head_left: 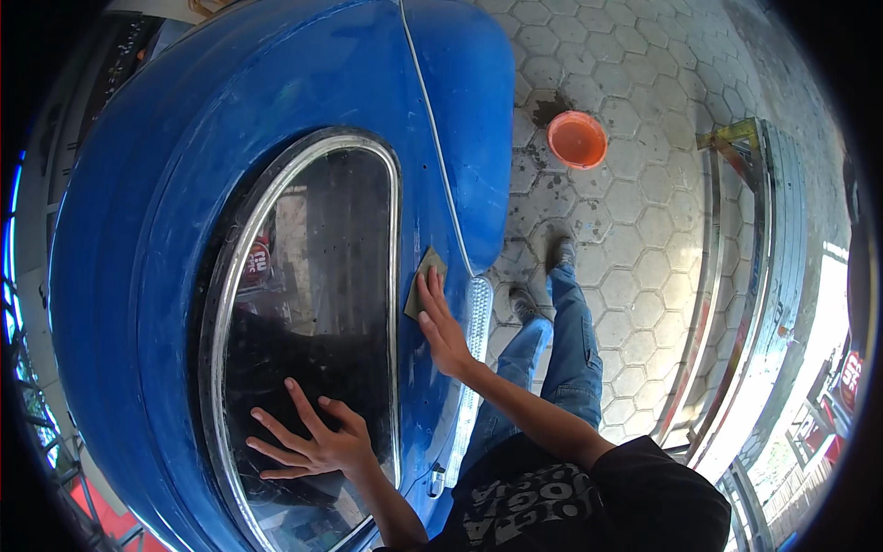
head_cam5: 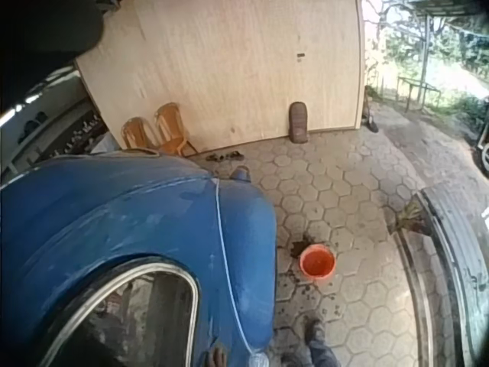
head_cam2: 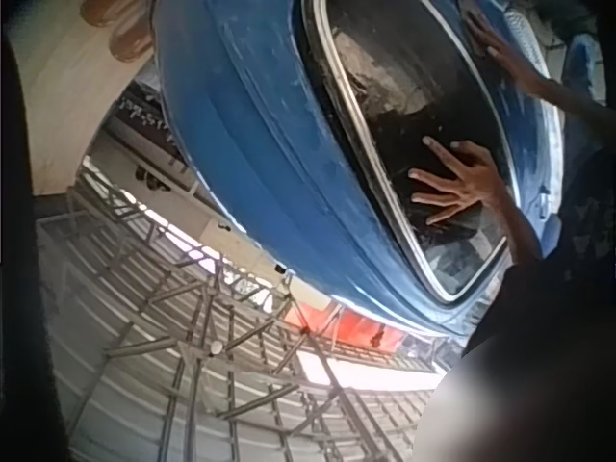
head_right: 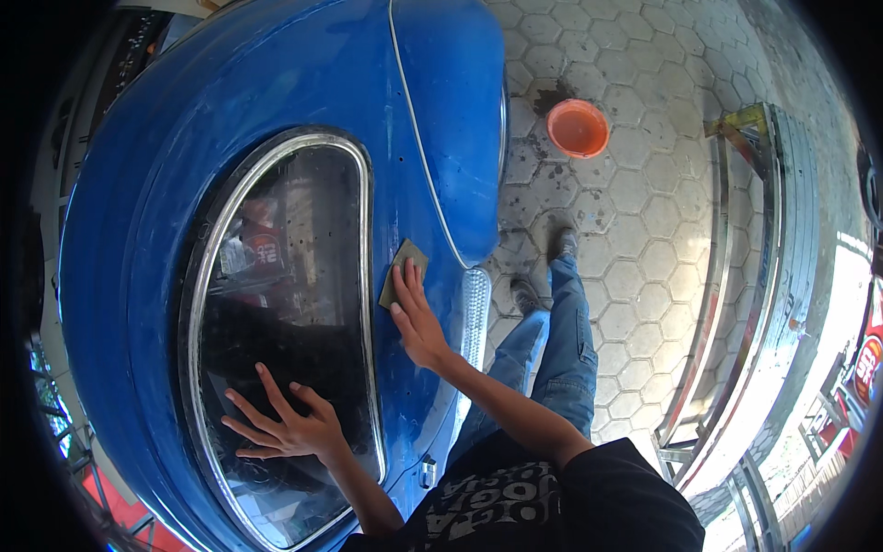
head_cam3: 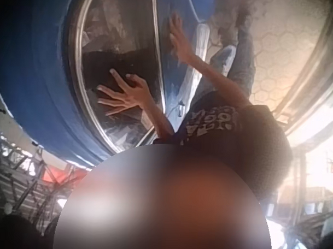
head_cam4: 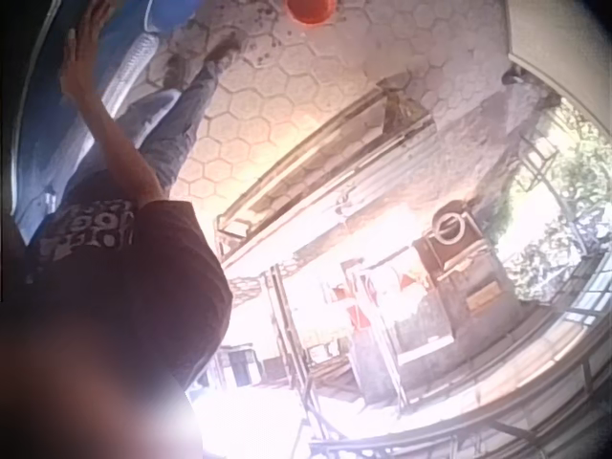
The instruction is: The person sands the exterior body of a car using sandpaper, dipping the sandpaper into a bucket of water to wet sand around the window area.
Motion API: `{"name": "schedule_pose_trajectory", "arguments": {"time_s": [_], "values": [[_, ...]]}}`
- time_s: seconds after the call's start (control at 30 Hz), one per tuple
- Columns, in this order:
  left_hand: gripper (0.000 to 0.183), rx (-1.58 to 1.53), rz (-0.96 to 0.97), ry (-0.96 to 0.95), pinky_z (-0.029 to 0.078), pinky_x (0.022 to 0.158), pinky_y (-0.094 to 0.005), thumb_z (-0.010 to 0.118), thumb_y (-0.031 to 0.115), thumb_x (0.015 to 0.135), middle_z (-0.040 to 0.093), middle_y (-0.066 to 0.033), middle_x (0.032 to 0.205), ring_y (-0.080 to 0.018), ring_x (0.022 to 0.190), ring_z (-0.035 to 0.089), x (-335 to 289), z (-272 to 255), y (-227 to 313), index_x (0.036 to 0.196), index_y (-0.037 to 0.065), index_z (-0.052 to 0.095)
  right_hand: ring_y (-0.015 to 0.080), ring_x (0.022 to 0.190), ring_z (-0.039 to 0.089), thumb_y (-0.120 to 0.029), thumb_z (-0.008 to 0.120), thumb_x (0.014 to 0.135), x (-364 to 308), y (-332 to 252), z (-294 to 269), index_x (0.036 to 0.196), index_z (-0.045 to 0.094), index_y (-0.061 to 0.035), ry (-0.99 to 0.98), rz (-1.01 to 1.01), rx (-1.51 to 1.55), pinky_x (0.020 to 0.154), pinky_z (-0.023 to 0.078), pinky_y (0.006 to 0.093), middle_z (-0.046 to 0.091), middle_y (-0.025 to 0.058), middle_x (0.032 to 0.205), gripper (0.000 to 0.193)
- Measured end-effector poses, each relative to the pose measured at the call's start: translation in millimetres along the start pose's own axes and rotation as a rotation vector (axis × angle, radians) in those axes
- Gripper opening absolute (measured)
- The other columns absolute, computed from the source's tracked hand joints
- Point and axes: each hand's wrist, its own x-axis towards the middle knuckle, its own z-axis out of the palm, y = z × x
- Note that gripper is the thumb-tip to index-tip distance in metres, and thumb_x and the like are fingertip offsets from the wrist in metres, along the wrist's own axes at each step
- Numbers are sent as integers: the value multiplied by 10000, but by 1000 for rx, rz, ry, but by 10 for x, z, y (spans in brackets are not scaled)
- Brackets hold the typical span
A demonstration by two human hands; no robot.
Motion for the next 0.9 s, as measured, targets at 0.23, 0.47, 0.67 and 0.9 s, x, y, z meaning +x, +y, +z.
{"name": "schedule_pose_trajectory", "arguments": {"time_s": [0.23, 0.47, 0.67, 0.9], "values": [[344, -11, 3, -9, 9, 1070, -676, 519, 332, 846, 418, -143, 1439, -405, 1388, 246, 3, -14, 36, 1138, 268, 688, 322, 1445, 60, -355, 241, 1023, 407, 67, 103, 1490, 164, -49, 359, 168, 137, 1158, 80, 397, 96, 188, 1557, 564], [343, -10, 17, 1, 36, 1081, -661, 487, 366, 890, 400, -109, 1457, -376, 1386, 269, 4, -5, 64, 1161, 269, 674, 335, 1445, 41, -342, 215, 1025, 1020, 437, 34, 1492, 108, -19, 434, 265, 45, 1154, 24, 465, 61, 173, 1565, 578], [351, 33, 21, -57, 11, 1064, -682, 495, 350, 872, 364, -164, 1467, -423, 1398, 202, -42, -41, -67, 1144, 236, 685, 344, 1443, 18, -360, 186, 1023, 566, 288, 76, 1494, 98, -29, 253, 5, -124, 1164, 59, 428, 45, 184, 1562, 583], [354, 57, 35, -65, 14, 1067, -677, 493, 351, 877, 350, -170, 1473, -424, 1401, 190, 6, 17, -16, 1151, 232, 681, 344, 1445, 20, -308, 214, 1008, 983, 71, 32, 1493, 133, -27, 228, -113, -261, 1156, 61, 457, 56, 171, 1566, 566]]}}
